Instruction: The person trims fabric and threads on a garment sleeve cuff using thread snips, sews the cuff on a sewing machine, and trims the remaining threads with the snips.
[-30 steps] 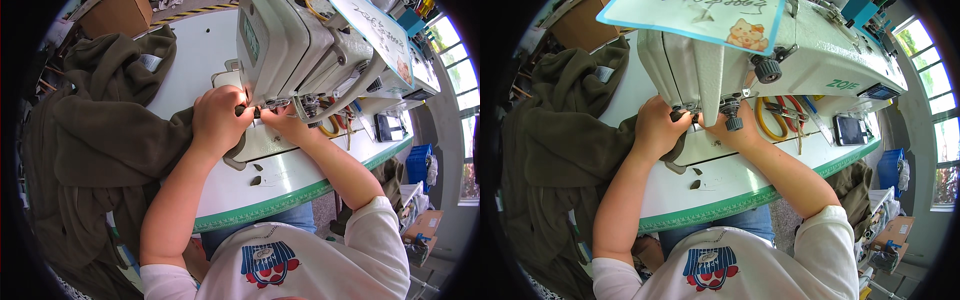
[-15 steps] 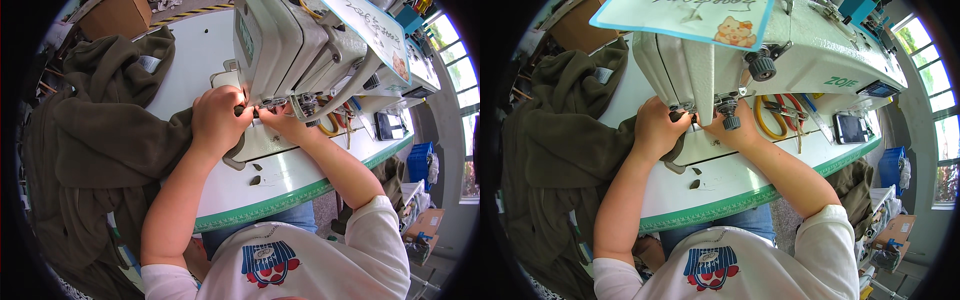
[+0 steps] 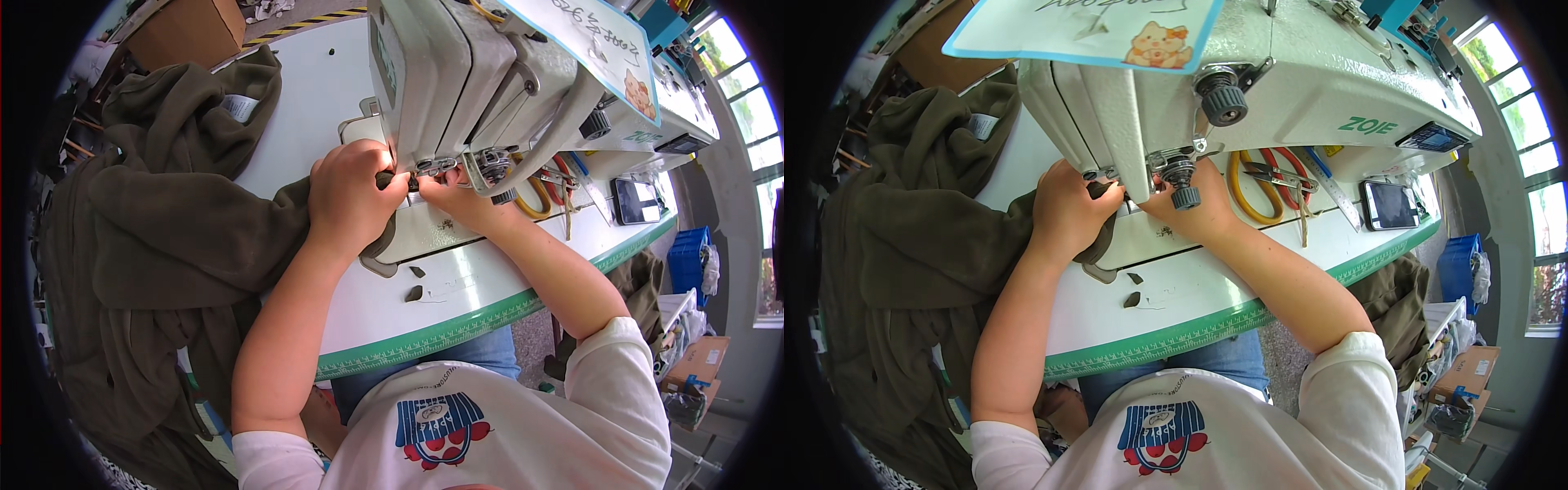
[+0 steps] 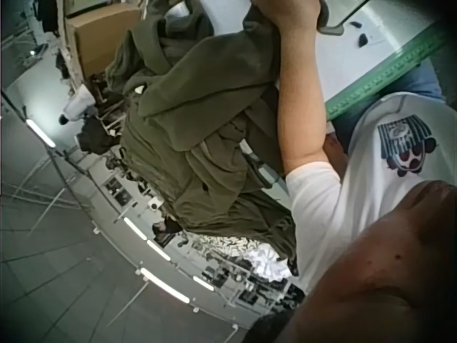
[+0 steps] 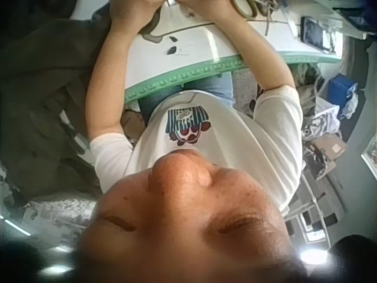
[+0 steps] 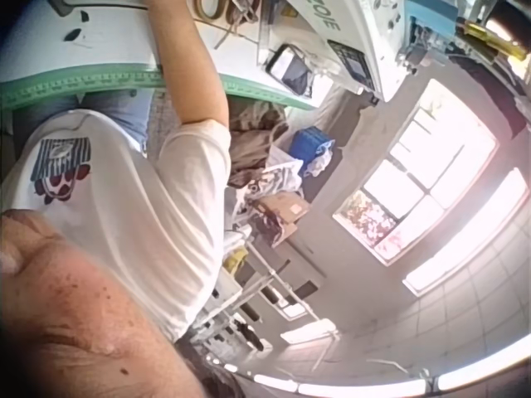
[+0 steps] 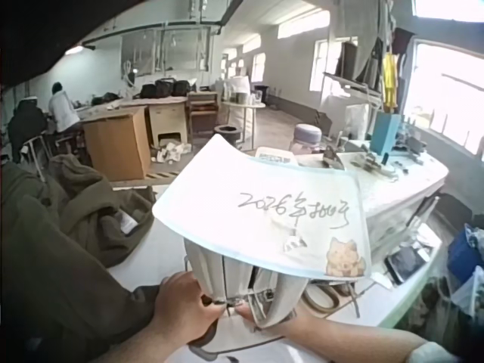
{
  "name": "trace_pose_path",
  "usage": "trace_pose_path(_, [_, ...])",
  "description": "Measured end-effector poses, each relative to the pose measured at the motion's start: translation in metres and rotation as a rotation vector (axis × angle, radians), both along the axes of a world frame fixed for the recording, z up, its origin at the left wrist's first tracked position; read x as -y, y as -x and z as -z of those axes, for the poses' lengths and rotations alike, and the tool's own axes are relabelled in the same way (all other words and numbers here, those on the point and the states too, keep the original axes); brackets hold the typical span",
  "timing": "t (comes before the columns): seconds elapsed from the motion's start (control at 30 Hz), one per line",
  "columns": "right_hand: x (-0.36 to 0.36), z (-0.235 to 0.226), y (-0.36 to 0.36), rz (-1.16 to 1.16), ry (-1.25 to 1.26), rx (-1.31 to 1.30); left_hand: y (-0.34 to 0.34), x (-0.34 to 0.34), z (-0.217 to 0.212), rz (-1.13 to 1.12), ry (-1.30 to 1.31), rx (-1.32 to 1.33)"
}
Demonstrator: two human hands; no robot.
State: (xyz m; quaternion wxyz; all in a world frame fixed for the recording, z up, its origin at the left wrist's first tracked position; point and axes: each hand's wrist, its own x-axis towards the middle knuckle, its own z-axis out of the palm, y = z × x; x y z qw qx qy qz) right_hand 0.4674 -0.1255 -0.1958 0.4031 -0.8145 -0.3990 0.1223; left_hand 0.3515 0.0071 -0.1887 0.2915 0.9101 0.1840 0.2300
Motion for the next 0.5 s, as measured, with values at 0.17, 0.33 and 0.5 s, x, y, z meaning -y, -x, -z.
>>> trace_pose_path(0.17, [0.0005,-0.0004,0.0001,-0.027,-0.006,0.069,0.0002,-0.0003,0.0011,-0.012,-0.009,-0.009])
trace_pose_path(0.33, [-0.0012,0.0028,0.0001,-0.003,-0.024,0.03,0.0022,-0.0006,0.0002,0.003,0.018,0.005])
trace_pose_path(0.5, [0.0021,-0.0032,0.001,0.015,0.023,0.007,0.0013,0.0009,-0.0019,0.014,0.048,-0.005])
